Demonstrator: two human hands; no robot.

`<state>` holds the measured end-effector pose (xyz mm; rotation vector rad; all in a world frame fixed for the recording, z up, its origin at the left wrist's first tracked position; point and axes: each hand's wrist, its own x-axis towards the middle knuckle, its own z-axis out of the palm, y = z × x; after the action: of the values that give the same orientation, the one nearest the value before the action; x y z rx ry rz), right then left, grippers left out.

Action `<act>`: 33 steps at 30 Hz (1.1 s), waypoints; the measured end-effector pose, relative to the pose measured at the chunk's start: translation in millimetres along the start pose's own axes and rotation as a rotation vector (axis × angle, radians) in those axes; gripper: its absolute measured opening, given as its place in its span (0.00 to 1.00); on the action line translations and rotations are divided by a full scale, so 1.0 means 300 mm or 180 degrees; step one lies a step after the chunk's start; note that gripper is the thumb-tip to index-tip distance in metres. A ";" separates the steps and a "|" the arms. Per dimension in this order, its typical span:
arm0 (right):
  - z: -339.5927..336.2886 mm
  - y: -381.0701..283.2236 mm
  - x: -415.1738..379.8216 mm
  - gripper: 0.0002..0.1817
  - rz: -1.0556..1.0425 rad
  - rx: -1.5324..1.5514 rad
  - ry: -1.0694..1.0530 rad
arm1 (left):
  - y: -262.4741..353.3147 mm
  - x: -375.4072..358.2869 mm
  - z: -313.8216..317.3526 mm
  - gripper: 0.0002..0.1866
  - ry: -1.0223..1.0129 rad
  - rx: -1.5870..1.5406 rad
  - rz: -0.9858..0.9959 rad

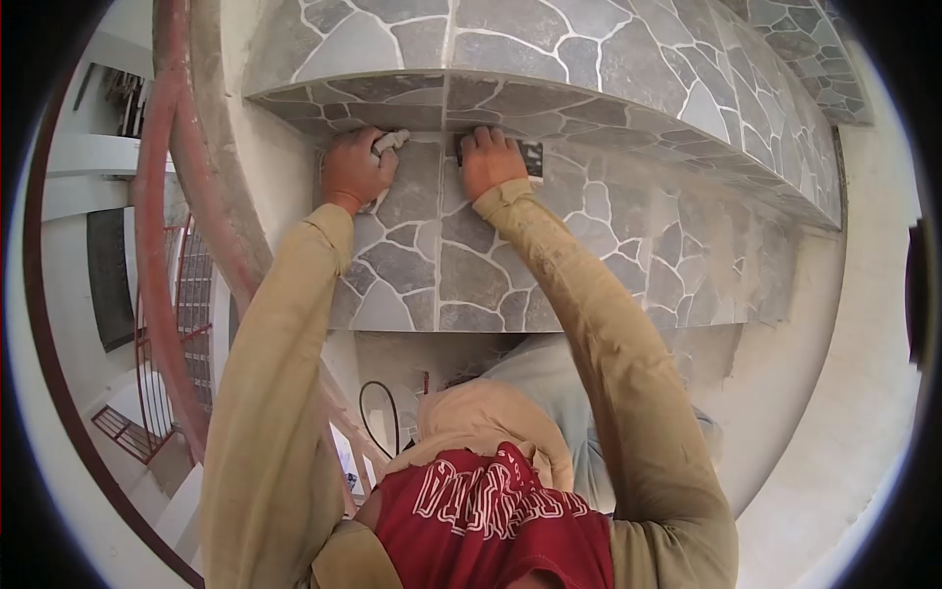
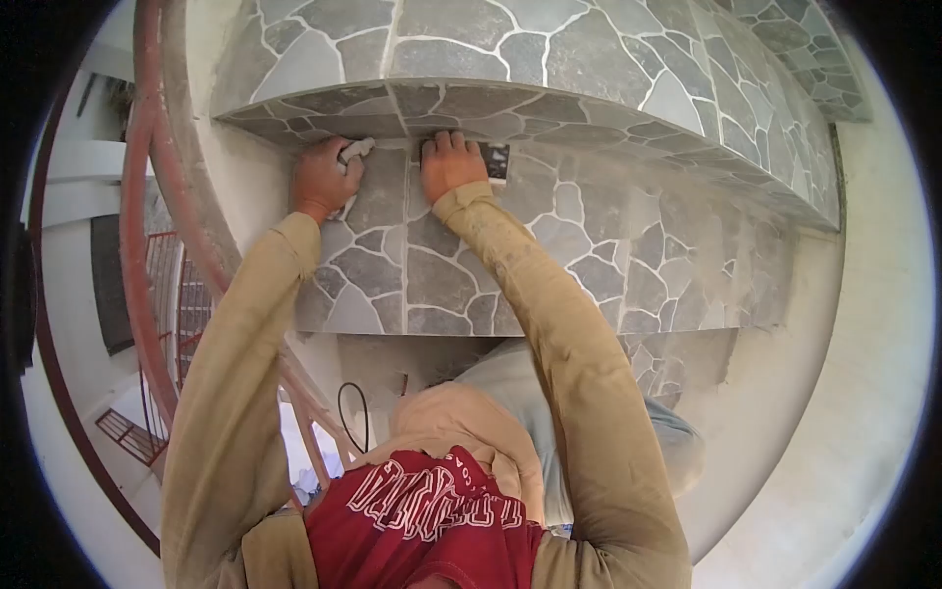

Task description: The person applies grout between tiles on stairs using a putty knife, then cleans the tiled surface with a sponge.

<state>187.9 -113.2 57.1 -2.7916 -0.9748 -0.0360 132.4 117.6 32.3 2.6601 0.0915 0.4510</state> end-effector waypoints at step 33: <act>-0.182 0.417 -0.354 0.14 0.0989 -0.0544 0.0032 | -0.019 0.001 0.025 0.14 0.0083 0.0061 -0.0031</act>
<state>184.2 -284.5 81.3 -3.0629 -0.5490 -0.0944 135.1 119.6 23.6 2.6717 0.1172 0.4838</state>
